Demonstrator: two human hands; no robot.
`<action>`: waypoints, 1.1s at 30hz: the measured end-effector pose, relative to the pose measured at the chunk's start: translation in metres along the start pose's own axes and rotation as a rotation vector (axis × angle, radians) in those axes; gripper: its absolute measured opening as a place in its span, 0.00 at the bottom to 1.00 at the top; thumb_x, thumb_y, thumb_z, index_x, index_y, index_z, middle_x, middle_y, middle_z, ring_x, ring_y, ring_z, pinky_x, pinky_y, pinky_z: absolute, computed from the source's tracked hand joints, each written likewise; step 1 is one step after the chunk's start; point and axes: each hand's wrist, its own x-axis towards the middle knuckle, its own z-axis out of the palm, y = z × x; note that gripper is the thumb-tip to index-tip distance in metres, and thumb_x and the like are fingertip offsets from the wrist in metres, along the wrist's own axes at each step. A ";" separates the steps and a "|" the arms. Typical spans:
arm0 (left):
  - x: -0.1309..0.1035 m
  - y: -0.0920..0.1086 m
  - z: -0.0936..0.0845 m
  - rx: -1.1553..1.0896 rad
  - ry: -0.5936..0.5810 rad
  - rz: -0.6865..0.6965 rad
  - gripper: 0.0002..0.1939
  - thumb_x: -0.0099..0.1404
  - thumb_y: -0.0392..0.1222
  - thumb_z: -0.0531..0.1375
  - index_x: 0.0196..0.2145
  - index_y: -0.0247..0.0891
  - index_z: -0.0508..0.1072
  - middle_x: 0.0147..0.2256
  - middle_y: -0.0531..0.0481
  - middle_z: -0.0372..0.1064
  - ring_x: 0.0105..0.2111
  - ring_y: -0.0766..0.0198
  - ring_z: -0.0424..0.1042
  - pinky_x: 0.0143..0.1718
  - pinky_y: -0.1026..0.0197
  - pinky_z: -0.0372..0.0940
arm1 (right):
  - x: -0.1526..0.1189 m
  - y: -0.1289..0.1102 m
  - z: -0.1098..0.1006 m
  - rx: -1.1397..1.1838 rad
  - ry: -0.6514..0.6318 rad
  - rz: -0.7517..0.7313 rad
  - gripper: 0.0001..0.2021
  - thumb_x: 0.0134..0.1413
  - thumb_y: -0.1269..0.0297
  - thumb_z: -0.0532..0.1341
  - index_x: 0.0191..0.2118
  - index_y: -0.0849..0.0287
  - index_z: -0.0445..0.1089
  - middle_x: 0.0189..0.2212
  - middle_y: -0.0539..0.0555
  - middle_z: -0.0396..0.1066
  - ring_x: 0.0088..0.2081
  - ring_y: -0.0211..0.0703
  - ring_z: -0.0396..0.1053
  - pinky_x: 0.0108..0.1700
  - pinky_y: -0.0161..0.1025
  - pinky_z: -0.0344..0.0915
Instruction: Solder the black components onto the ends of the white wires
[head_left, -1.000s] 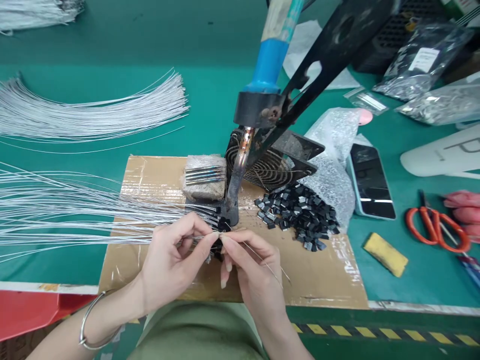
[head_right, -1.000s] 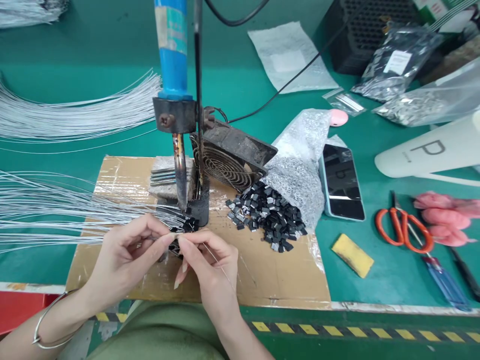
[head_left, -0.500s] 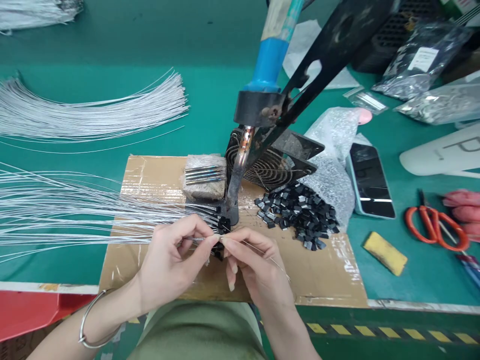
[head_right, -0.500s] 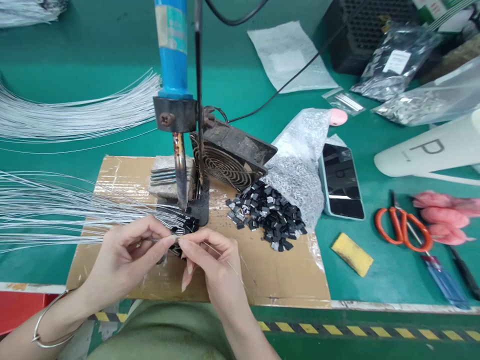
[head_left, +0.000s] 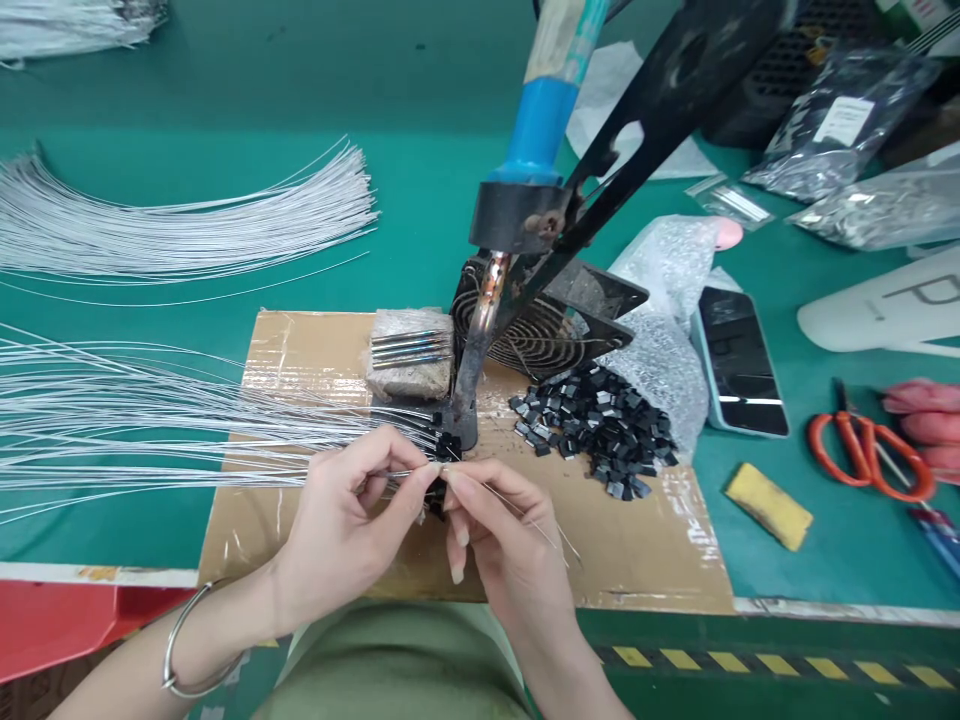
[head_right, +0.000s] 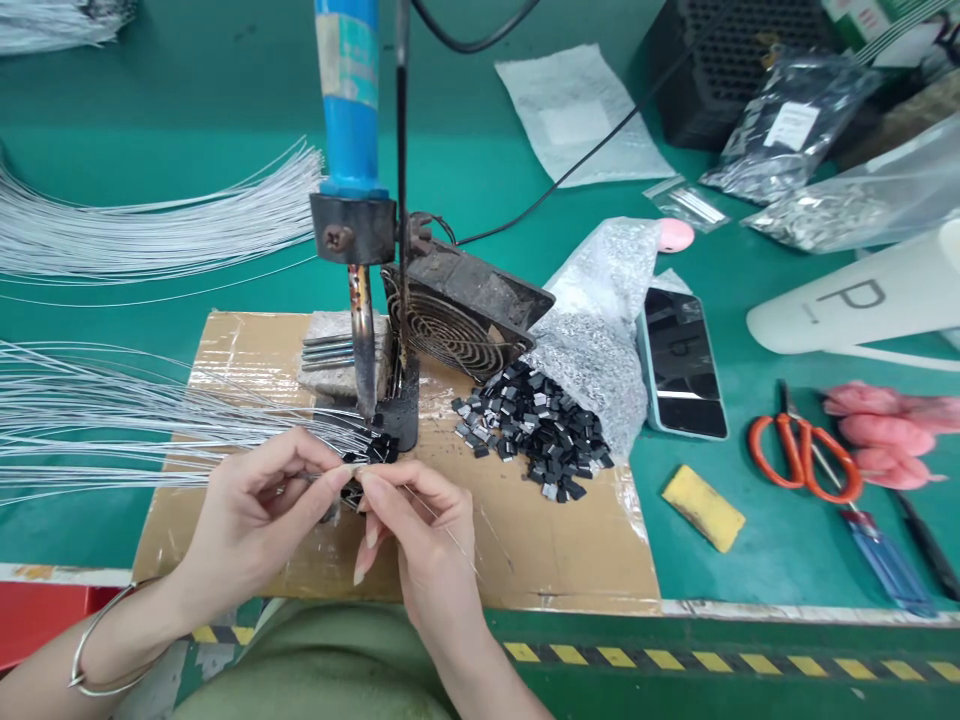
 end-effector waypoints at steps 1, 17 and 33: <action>0.000 0.000 0.001 -0.009 0.003 -0.002 0.08 0.74 0.37 0.60 0.34 0.37 0.74 0.21 0.59 0.63 0.20 0.71 0.50 0.20 0.65 0.46 | -0.001 0.000 0.001 0.018 0.003 0.002 0.07 0.54 0.59 0.76 0.32 0.57 0.85 0.21 0.46 0.74 0.14 0.29 0.67 0.14 0.24 0.68; 0.003 0.004 -0.001 -0.141 -0.006 -0.153 0.09 0.72 0.43 0.63 0.35 0.37 0.75 0.25 0.54 0.69 0.22 0.69 0.61 0.22 0.65 0.52 | -0.009 -0.016 -0.028 -0.603 0.255 -0.424 0.07 0.62 0.59 0.72 0.43 0.51 0.85 0.35 0.52 0.81 0.22 0.36 0.75 0.24 0.34 0.77; 0.003 0.006 -0.001 -0.151 0.006 -0.156 0.06 0.69 0.40 0.65 0.34 0.37 0.79 0.27 0.52 0.74 0.24 0.69 0.66 0.24 0.66 0.57 | 0.005 -0.036 -0.073 -1.576 0.479 -0.916 0.07 0.68 0.64 0.67 0.40 0.60 0.81 0.34 0.53 0.80 0.28 0.37 0.75 0.31 0.36 0.72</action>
